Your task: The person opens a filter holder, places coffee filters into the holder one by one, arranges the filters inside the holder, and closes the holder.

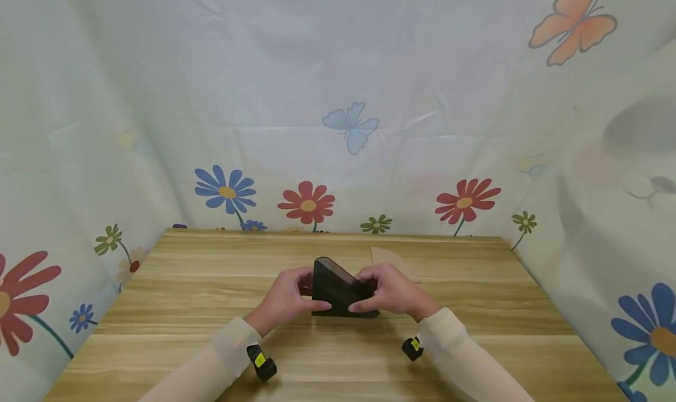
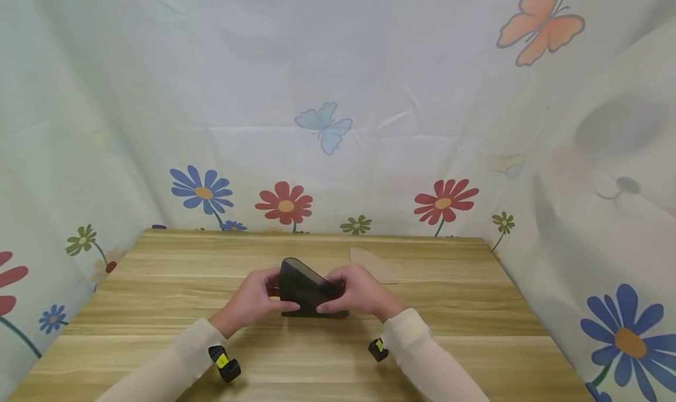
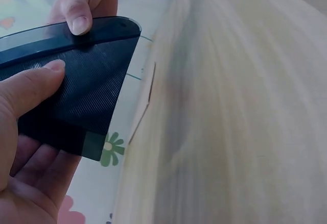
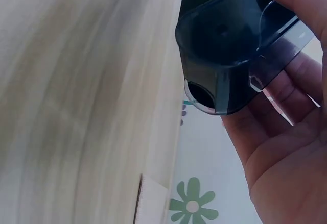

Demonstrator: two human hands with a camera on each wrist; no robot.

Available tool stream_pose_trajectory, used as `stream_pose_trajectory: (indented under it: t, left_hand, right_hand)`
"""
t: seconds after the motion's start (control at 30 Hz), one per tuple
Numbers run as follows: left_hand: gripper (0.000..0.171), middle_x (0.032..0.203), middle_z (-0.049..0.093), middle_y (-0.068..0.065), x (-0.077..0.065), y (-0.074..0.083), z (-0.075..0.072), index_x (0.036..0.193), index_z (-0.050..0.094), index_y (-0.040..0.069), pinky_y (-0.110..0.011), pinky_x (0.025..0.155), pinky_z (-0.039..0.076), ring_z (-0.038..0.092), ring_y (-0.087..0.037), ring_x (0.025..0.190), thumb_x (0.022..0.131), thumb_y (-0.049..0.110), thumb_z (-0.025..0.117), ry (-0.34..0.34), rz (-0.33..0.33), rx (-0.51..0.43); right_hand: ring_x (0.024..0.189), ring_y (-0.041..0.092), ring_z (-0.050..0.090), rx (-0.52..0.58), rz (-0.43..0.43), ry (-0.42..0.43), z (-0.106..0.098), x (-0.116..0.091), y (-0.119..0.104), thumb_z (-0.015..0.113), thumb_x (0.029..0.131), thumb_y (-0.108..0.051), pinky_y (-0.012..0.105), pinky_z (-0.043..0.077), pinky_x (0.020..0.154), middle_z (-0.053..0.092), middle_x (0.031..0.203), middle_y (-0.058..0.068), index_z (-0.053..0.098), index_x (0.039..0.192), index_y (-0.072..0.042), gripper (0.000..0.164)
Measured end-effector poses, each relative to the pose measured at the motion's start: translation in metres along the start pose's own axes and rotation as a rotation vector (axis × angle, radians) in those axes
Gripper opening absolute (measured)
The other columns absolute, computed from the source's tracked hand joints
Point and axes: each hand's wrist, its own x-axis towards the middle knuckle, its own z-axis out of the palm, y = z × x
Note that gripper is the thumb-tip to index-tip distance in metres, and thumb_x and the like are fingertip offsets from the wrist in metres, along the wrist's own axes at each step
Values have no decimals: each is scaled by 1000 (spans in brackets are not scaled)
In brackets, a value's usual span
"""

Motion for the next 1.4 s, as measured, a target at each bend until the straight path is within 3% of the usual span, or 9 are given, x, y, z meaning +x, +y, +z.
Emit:
stream_pose_trajectory:
  t: [0.2,0.67,1.4]
  left_hand:
    - [51,107,75,6,-2,-6,4,122,70,25,-25,86,58,72,-13,92,76,31,92,-27,-5,-14]
    - [53,103,73,6,1,-22,7,123,69,24,-25,83,57,69,-15,93,76,29,93,-50,-27,-4]
    - [53,105,74,5,2,-31,9,123,69,25,-27,81,57,70,-16,93,76,29,92,-69,-31,-24]
  right_hand:
    - [75,7,62,-52,31,-2,8,0,6,92,76,-38,25,53,70,73,87,-16,77,96,-30,26]
    - [76,5,63,-73,63,-18,17,3,17,92,75,-35,24,53,74,73,86,-17,78,97,-29,26]
    - [75,3,61,-145,38,-25,21,6,17,93,75,-35,23,51,72,73,85,-15,79,97,-23,29]
